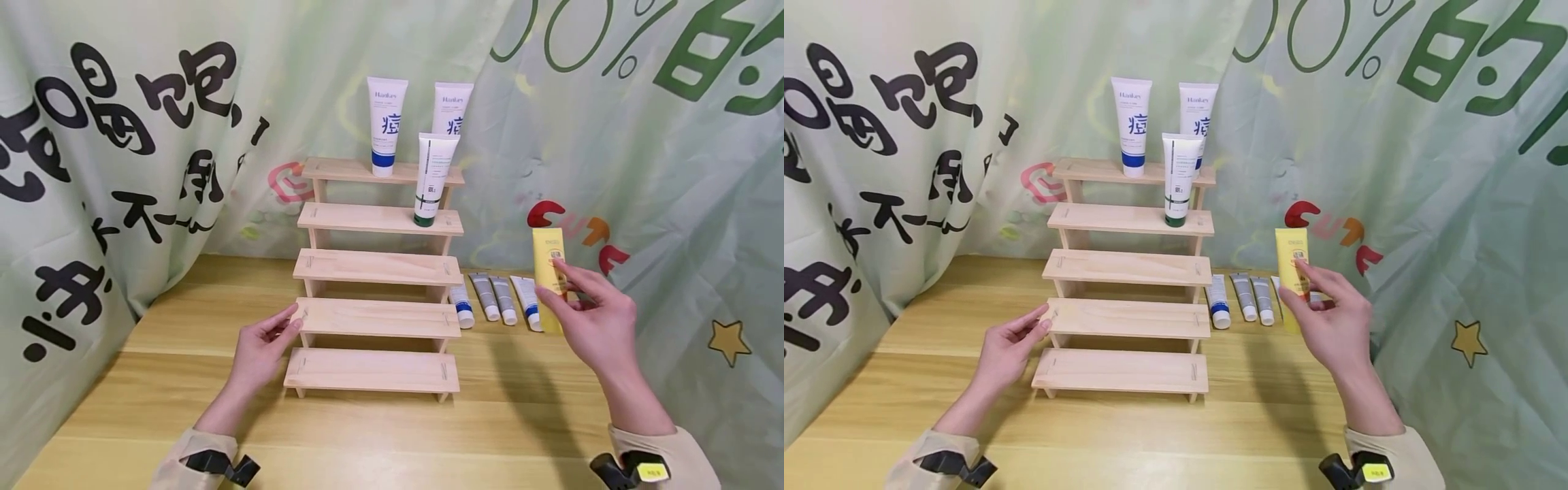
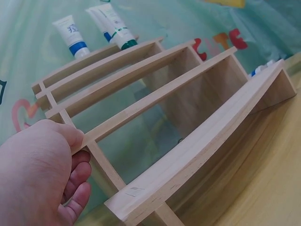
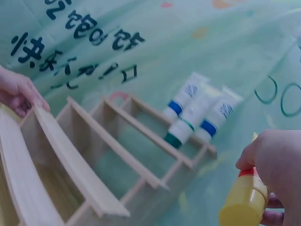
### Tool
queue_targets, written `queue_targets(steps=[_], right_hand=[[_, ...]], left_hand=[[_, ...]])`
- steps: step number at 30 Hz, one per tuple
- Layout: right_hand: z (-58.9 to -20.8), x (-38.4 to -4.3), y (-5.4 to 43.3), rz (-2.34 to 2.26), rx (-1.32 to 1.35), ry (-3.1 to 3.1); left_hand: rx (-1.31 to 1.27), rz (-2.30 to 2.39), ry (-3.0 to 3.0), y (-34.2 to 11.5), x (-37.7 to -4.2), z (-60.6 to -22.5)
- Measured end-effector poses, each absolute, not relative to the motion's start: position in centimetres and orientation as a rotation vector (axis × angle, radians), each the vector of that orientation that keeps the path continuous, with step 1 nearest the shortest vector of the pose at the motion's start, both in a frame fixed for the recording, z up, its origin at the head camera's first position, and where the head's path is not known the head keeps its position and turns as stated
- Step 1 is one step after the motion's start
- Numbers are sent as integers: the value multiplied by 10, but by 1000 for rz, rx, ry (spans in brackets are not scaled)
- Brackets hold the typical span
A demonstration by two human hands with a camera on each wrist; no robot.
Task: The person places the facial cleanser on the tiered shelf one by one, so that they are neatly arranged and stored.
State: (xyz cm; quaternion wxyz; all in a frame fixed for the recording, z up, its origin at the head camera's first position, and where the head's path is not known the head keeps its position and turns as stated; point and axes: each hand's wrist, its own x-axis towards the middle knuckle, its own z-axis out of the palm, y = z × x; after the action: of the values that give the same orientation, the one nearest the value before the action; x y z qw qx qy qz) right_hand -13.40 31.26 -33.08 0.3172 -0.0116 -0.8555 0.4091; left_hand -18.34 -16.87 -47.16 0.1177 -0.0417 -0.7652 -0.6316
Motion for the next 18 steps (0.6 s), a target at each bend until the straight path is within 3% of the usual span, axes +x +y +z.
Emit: queue_targets(steps=[18], right_hand=[[-295,-168,236,1197,262,-2007]], left_hand=[[-122,-1885,-2211,-167,-183,-470]])
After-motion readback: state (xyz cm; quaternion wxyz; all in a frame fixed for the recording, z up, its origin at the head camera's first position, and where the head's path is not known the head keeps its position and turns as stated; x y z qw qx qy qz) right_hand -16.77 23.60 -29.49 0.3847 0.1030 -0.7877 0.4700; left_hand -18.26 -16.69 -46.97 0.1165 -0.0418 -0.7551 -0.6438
